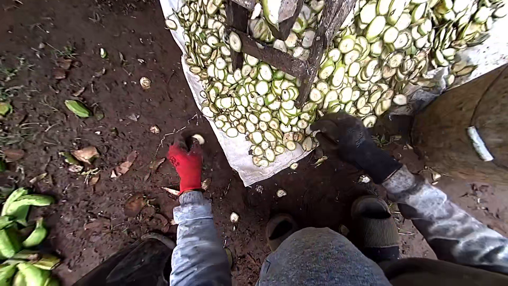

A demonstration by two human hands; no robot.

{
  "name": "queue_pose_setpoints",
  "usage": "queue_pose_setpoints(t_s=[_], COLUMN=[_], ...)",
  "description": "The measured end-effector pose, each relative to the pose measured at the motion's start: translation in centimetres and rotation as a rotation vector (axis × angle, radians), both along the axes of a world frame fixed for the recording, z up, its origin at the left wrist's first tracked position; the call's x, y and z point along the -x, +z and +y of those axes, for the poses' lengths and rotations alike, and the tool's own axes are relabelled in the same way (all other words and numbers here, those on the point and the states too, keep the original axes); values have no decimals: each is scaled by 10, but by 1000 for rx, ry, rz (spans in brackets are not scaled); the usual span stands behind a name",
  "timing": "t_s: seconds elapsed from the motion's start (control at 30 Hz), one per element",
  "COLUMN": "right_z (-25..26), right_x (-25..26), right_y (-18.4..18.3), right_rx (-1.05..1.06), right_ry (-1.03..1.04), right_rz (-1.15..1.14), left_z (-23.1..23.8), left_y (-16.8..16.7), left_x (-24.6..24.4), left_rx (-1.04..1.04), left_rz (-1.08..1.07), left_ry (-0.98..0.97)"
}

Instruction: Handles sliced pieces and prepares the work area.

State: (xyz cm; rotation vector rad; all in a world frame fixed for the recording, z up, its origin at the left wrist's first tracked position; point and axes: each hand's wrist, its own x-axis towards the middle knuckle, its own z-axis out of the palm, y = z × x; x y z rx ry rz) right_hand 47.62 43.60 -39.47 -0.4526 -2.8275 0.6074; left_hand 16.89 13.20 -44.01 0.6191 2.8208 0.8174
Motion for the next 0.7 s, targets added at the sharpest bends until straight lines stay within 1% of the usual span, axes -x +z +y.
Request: queue_pose_setpoints(t_s=[0.03, 0.07, 0.1, 0.13, 0.17, 0.23, 0.27, 0.3, 0.33, 0.37, 0.4, 0.43, 0.47, 0.5, 0.57, 0.6, 0.63, 0.67, 0.7], right_z=[-31, -60, -82, -97, -103, -100, -95, -87, -76, -61, -42, -20, 3, 21, 41, 39, 32, 24, 17], right_x=[3, 7, 10, 12, 14, 17, 14, 9, 4, 1, 2, 3, 0, -9, -46, -69, -89, -100, -107], right_y=[-29, -53, -74, -88, -92, -85, -83, -81, -79, -71, -55, -34, -15, -4, 0, -4, -13, -25, -39], right_rx=[45, 79, 74, 79, 135, 372, 465, 511, 495, 465, 428, 385, 340, 276, 157, 145, 152, 167, 184], right_ry=[98, 181, 240, 269, 272, 221, 186, 165, 139, 69, -24, -124, -215, -292, -346, -327, -316, -325, -347], right_rz=[-87, -187, -261, -333, -406, -575, -594, -533, -389, -196, -26, 83, 126, 146, 42, -61, -175, -279, -363], left_z=[6, 13, 18, 20, 20, 5, -6, -19, -32, -46, -60, -73, -82, -88, -95, -91, -70, -37, -3], left_y=[8, 14, 21, 28, 33, 41, 39, 33, 23, 11, 0, -10, -15, -15, -19, -12, 14, 56, 101], left_x=[-9, -15, -23, -33, -44, -77, -99, -122, -145, -167, -187, -205, -217, -223, -222, -220, -215, -202, -178], left_rx=[-185, -349, -415, -360, -223, 168, 365, 515, 612, 663, 689, 691, 674, 630, 527, 505, 521, 613, 746], left_rz=[-37, -120, -208, -250, -234, -197, -219, -261, -293, -294, -264, -224, -215, -205, -156, -171, -293, -511, -789], left_ry=[-47, -118, -170, -183, -165, -136, -116, -88, -54, -22, -1, 9, 9, -3, -34, -20, 36, 94, 59])
